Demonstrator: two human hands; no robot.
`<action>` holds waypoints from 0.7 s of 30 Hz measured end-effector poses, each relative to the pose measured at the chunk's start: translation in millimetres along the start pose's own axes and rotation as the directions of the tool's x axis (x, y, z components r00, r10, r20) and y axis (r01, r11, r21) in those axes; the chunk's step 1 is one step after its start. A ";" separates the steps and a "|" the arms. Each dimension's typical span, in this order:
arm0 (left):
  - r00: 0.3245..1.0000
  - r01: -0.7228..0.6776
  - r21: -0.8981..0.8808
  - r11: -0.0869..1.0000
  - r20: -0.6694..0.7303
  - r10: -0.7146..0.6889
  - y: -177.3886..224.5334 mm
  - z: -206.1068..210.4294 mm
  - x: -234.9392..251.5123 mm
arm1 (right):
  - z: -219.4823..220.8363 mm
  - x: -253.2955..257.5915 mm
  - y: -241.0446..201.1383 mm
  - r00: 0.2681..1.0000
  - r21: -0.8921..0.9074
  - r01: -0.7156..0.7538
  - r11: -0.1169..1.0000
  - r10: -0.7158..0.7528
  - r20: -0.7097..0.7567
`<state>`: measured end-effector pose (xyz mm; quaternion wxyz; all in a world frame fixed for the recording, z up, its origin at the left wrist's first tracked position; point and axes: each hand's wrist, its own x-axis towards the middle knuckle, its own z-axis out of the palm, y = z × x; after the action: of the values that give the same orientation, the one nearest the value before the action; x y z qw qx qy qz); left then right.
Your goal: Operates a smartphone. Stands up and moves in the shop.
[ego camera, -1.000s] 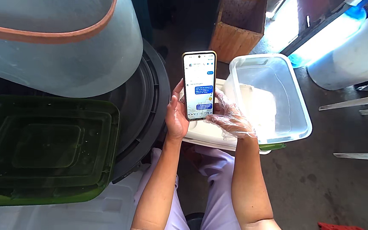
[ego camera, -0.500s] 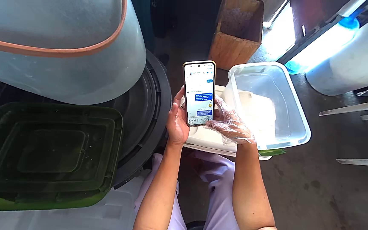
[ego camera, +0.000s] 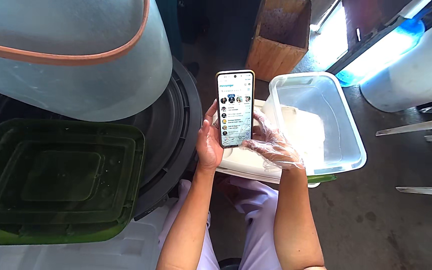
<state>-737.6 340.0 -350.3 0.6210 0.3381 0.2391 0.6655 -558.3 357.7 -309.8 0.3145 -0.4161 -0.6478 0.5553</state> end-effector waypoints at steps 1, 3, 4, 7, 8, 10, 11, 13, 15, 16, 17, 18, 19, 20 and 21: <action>1.000 0.000 -0.002 1.000 -0.002 0.000 0.0 0.3 0.0 | 0.6 -1.3 -2.6 0.996 -0.058 0.042 0.997 -0.046 -0.071; 1.000 0.001 0.005 1.000 -0.005 -0.001 0.5 1.1 0.4 | 4.1 -0.3 -8.1 0.939 -0.235 0.202 0.951 -0.256 -0.230; 1.000 0.000 0.013 1.000 -0.008 0.000 0.9 2.0 0.4 | 6.3 2.4 -9.4 0.878 -0.339 0.293 0.894 -0.392 -0.276; 1.000 -0.005 0.027 1.000 0.002 0.005 0.3 3.3 0.2 | 15.6 9.5 -3.9 0.706 -0.581 0.382 0.719 -0.632 -0.318; 1.000 -0.006 0.031 1.000 0.005 0.006 0.0 3.7 0.0 | 18.5 11.5 0.0 0.687 -0.615 0.375 0.694 -0.653 -0.319; 1.000 -0.003 0.035 0.999 0.013 0.002 -0.8 4.4 -0.3 | 23.9 15.1 7.1 0.658 -0.638 0.369 0.676 -0.675 -0.334; 1.000 -0.004 0.033 0.999 0.017 0.004 -0.9 4.7 -0.2 | 25.3 15.9 9.4 0.656 -0.642 0.363 0.675 -0.675 -0.337; 1.000 -0.002 0.030 1.000 0.012 0.002 -0.9 4.6 -0.3 | 26.1 16.3 11.3 0.667 -0.645 0.347 0.681 -0.662 -0.341; 1.000 -0.007 0.006 1.000 0.014 0.007 -2.1 2.4 0.5 | 25.1 16.3 10.8 0.684 -0.641 0.336 0.690 -0.647 -0.338; 1.000 -0.015 -0.022 1.000 0.016 0.015 -3.5 0.6 1.5 | 24.7 16.6 10.8 0.683 -0.636 0.346 0.690 -0.649 -0.334; 1.000 -0.023 -0.037 0.999 0.019 0.023 -4.2 -0.2 2.1 | 24.4 17.2 11.2 0.676 -0.629 0.364 0.687 -0.660 -0.329; 0.999 -0.028 -0.042 0.999 0.019 0.028 -4.6 -0.3 2.5 | 24.1 17.4 11.9 0.671 -0.625 0.376 0.684 -0.666 -0.325; 0.999 -0.030 -0.046 0.998 0.019 0.030 -4.8 -0.2 2.7 | 23.7 17.2 12.1 0.672 -0.626 0.374 0.685 -0.665 -0.325; 0.999 -0.030 -0.046 0.998 0.022 0.031 -4.8 -0.3 2.8 | 23.4 16.9 12.0 0.675 -0.631 0.361 0.687 -0.659 -0.332; 0.999 -0.029 -0.049 0.998 0.024 0.030 -4.9 -0.5 2.9 | 23.1 16.5 12.0 0.685 -0.639 0.333 0.693 -0.643 -0.341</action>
<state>-734.7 343.4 -353.8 0.6219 0.3348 0.2103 0.6760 -583.7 362.2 -326.8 0.4986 -0.4268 -0.7474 0.1032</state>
